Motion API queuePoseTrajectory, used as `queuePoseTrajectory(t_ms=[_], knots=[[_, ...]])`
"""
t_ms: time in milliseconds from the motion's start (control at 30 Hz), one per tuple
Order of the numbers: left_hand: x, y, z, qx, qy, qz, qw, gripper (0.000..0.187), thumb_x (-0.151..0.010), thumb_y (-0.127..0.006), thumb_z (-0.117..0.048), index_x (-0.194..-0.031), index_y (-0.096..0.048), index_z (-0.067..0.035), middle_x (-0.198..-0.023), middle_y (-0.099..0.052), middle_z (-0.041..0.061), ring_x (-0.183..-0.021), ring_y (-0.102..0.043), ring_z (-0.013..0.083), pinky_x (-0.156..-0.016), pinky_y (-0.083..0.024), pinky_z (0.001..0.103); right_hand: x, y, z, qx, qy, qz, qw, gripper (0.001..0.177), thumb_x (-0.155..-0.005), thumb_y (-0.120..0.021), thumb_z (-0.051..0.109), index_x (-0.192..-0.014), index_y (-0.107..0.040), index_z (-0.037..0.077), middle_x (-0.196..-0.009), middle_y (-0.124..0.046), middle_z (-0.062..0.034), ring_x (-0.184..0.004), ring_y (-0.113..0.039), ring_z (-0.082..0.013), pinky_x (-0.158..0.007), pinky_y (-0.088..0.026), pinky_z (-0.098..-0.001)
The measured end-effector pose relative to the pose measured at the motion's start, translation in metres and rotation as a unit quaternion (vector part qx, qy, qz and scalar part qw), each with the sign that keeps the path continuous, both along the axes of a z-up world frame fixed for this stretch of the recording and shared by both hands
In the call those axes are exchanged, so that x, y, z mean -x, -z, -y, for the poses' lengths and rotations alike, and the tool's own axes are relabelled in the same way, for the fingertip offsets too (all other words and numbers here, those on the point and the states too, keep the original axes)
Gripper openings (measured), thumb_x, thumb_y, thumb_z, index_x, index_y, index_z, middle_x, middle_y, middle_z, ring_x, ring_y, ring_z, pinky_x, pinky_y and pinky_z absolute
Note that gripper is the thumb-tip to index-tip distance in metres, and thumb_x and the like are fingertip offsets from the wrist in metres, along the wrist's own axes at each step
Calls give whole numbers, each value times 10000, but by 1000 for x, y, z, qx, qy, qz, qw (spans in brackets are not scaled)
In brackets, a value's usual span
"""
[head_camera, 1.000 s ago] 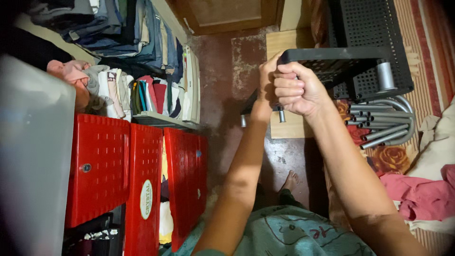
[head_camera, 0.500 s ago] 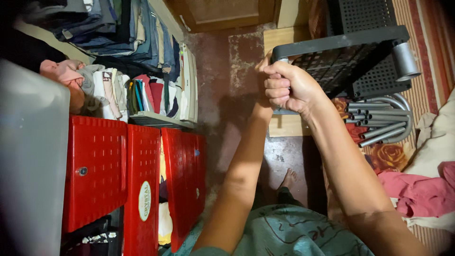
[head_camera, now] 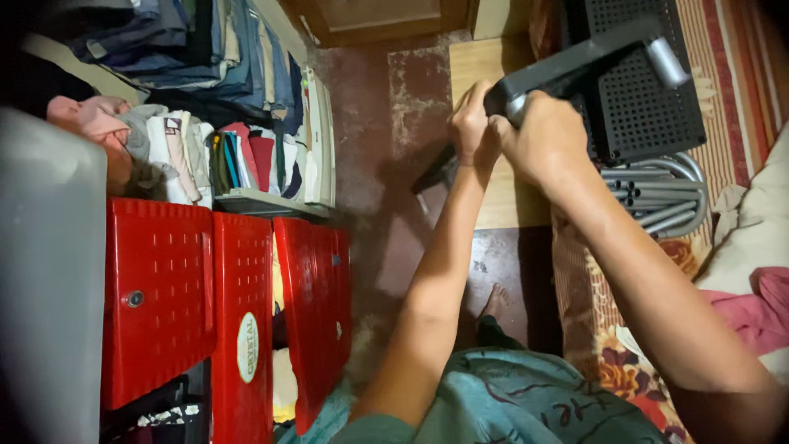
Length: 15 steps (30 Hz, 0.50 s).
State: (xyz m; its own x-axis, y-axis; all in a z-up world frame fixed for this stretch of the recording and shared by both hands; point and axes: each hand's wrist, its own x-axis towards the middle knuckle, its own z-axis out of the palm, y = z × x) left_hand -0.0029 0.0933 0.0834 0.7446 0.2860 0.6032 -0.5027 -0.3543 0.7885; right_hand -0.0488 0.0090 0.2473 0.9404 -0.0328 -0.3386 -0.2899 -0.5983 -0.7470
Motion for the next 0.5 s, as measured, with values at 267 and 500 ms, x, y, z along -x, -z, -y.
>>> queuePoseTrajectory(t_ms=[267, 500], knots=[[0, -15, -6, -60, -6, 10, 998, 145, -897, -599, -203, -880, -532, -76, -860, -607, 132, -862, -656, 355, -707, -538, 407, -6, 26, 13, -225, 46, -112, 967, 243, -928, -661, 165, -741, -587, 28, -546, -483, -38, -424, -462, -144, -421, -407, -315], [-2, -3, -17, -30, 25, 14, 999, 183, -865, -645, -208, -964, -585, -67, -884, -637, 140, -858, -668, 347, -740, -549, 410, -5, 39, 2, -374, 74, -189, 905, 241, -935, -652, 179, -732, -565, 84, -572, -423, 44, -460, -375, -80, -420, -355, -272]])
